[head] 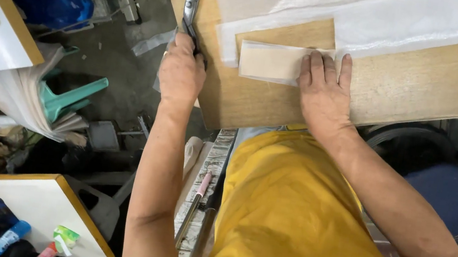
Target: The person uses shears to cut a piece of white fabric on a wooden table. They trim the edges of the fabric, fold it, and then cut it again to create smaller pieces.
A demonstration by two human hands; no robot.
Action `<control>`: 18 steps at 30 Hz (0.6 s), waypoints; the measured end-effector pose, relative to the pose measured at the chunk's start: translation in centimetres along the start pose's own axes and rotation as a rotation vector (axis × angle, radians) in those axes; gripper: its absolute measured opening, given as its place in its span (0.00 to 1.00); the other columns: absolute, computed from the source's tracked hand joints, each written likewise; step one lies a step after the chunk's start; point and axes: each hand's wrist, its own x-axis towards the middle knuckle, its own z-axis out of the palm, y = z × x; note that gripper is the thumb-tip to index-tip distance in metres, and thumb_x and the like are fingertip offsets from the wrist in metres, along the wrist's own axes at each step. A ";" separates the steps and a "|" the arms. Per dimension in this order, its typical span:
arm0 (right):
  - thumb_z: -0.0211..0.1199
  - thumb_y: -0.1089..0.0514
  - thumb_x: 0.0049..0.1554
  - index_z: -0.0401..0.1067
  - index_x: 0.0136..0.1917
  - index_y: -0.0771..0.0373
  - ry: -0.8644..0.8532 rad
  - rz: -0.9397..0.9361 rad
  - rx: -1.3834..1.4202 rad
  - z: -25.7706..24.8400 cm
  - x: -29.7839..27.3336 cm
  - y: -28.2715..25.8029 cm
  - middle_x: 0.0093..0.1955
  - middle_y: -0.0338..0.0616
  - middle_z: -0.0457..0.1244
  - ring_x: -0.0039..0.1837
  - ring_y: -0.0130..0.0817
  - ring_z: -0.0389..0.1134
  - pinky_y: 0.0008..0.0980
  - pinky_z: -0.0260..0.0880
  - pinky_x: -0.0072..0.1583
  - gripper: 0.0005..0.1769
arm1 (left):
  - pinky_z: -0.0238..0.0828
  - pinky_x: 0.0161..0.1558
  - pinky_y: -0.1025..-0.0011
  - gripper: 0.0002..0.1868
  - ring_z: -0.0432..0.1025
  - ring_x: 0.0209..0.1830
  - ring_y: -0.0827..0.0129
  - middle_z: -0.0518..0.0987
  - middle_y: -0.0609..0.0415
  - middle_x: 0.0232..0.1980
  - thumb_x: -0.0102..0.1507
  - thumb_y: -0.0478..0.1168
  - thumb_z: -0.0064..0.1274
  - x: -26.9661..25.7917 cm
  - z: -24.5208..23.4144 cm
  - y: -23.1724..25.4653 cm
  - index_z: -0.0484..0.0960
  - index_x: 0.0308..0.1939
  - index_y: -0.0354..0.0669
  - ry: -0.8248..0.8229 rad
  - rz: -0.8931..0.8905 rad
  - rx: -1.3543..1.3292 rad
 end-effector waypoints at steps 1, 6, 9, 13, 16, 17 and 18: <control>0.68 0.57 0.61 0.73 0.68 0.70 0.001 0.007 -0.002 0.1 -0.1 -0.1 0.66 0.60 0.63 0.67 0.56 0.66 0.67 0.46 0.77 0.25 | 0.82 0.39 0.59 0.19 0.81 0.35 0.52 0.78 0.53 0.36 0.58 0.45 0.63 0.0 0.0 -0.1 0.69 0.43 0.45 0.000 0.007 0.001; 0.69 0.56 0.61 0.72 0.69 0.70 -0.020 0.043 0.001 -0.4 -0.2 -0.5 0.67 0.59 0.64 0.69 0.54 0.65 0.65 0.46 0.77 0.26 | 0.77 0.36 0.66 0.18 0.77 0.33 0.57 0.71 0.55 0.37 0.56 0.49 0.63 -1.9 -3.2 1.8 0.72 0.39 0.49 0.265 0.158 0.191; 0.69 0.57 0.61 0.72 0.69 0.72 -0.044 0.050 0.046 -0.4 0.0 -0.4 0.67 0.62 0.63 0.69 0.57 0.65 0.67 0.47 0.76 0.27 | 0.70 0.34 0.64 0.08 0.72 0.33 0.57 0.71 0.51 0.36 0.59 0.45 0.54 -5.4 -0.6 6.8 0.76 0.37 0.48 0.456 0.334 0.165; 0.68 0.56 0.61 0.72 0.69 0.71 -0.032 0.048 0.032 -0.3 0.0 -0.4 0.66 0.60 0.63 0.68 0.56 0.65 0.65 0.49 0.75 0.26 | 0.72 0.42 0.62 0.20 0.75 0.50 0.52 0.76 0.43 0.54 0.64 0.47 0.51 -7.6 -0.3 12.8 0.80 0.58 0.44 0.448 0.438 -0.106; 0.68 0.55 0.61 0.73 0.67 0.70 -0.019 0.040 0.026 -0.9 0.5 0.2 0.65 0.60 0.63 0.66 0.55 0.66 0.63 0.51 0.75 0.25 | 0.65 0.56 0.59 0.23 0.72 0.58 0.52 0.75 0.43 0.59 0.68 0.54 0.44 -8.2 1.0 13.8 0.80 0.60 0.45 0.403 0.387 -0.098; 0.68 0.53 0.62 0.73 0.67 0.69 -0.008 0.049 0.057 -1.5 1.2 0.6 0.65 0.59 0.64 0.66 0.54 0.67 0.62 0.53 0.74 0.25 | 0.64 0.58 0.58 0.24 0.72 0.58 0.53 0.75 0.44 0.60 0.69 0.55 0.43 -8.3 1.1 13.7 0.79 0.61 0.46 0.391 0.380 -0.097; 0.67 0.52 0.62 0.74 0.67 0.68 0.004 0.058 0.088 -2.1 1.8 1.0 0.64 0.58 0.64 0.65 0.54 0.68 0.61 0.55 0.73 0.25 | 0.64 0.60 0.58 0.25 0.71 0.59 0.54 0.74 0.45 0.61 0.70 0.56 0.42 -8.3 1.3 13.6 0.78 0.63 0.46 0.380 0.374 -0.095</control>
